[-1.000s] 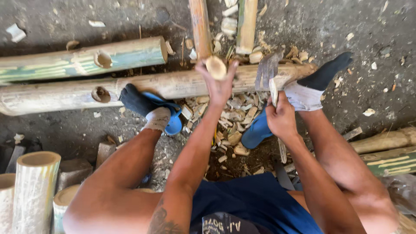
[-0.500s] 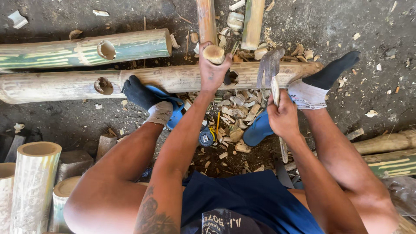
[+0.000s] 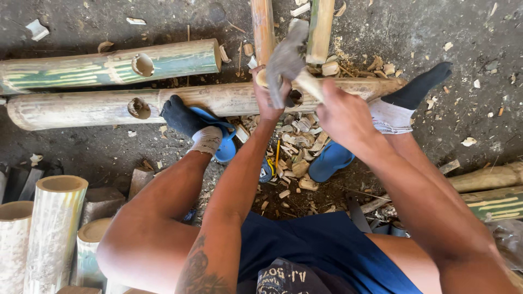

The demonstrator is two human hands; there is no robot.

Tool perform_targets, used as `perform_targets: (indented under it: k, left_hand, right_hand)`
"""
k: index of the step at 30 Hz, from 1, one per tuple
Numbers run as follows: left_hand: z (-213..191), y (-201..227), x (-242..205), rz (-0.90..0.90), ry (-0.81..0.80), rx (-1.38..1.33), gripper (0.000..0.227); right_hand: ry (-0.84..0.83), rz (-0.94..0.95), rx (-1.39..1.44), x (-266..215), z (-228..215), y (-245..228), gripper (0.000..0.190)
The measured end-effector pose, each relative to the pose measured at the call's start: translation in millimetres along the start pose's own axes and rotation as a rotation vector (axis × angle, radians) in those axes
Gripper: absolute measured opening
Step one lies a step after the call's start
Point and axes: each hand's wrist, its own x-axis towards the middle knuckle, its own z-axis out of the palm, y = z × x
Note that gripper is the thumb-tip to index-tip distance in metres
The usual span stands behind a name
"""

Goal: The person sits on the floor and uses a hammer and chisel to carve a hole into a bamboo pole. They repeatedly strike the chisel to remove material and occasionally inspect the opening.

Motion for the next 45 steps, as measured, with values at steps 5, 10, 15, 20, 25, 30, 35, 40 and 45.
perform_targets:
  k: [5,10,15,20,25,30,35,40,45]
  left_hand:
    - [-3,-7,-6,-0.2,-0.034,-0.093,0.057]
    - [6,-20,-12,-0.215,0.047,-0.204,0.05]
    - [4,-24,-25,-0.196,-0.054,-0.176,0.052]
    - [7,-29,-30,-0.329,-0.102,-0.13,0.05]
    - [8,-24,-18,-0.663,0.084,-1.375,0.059]
    - [-3,5,-41,-0.096,-0.138,-0.07,0.054]
    - [6,3,-46,-0.332,-0.216,-0.17,0.04]
    - [6,-8,-43,-0.286,-0.188,-0.068,0.034]
    - [-3,-2,-49,-0.084,-0.242,-0.11,0.045]
  right_hand:
    - [-0.298,-0.031,-0.171,32,-26,-34,0.04]
    - [0.036,-0.164,0.008,16,-32,-30,0.034]
    - [-0.457,0.074,-0.243,29,-13,-35,0.04]
    - [-0.284,0.061,-0.11,19,-47,-40,0.031]
    - [0.407,-0.271,0.281,-1,-34,-27,0.019]
    - [-0.328,0.112,-0.13,3,4,-10,0.032]
    - [-0.029,0.05,0.015,-19,-40,-12,0.028]
    - [0.591,-0.411,0.403,-37,-23,-17,0.042]
    - [-0.239,0.101,-0.135,-9,24,7,0.029]
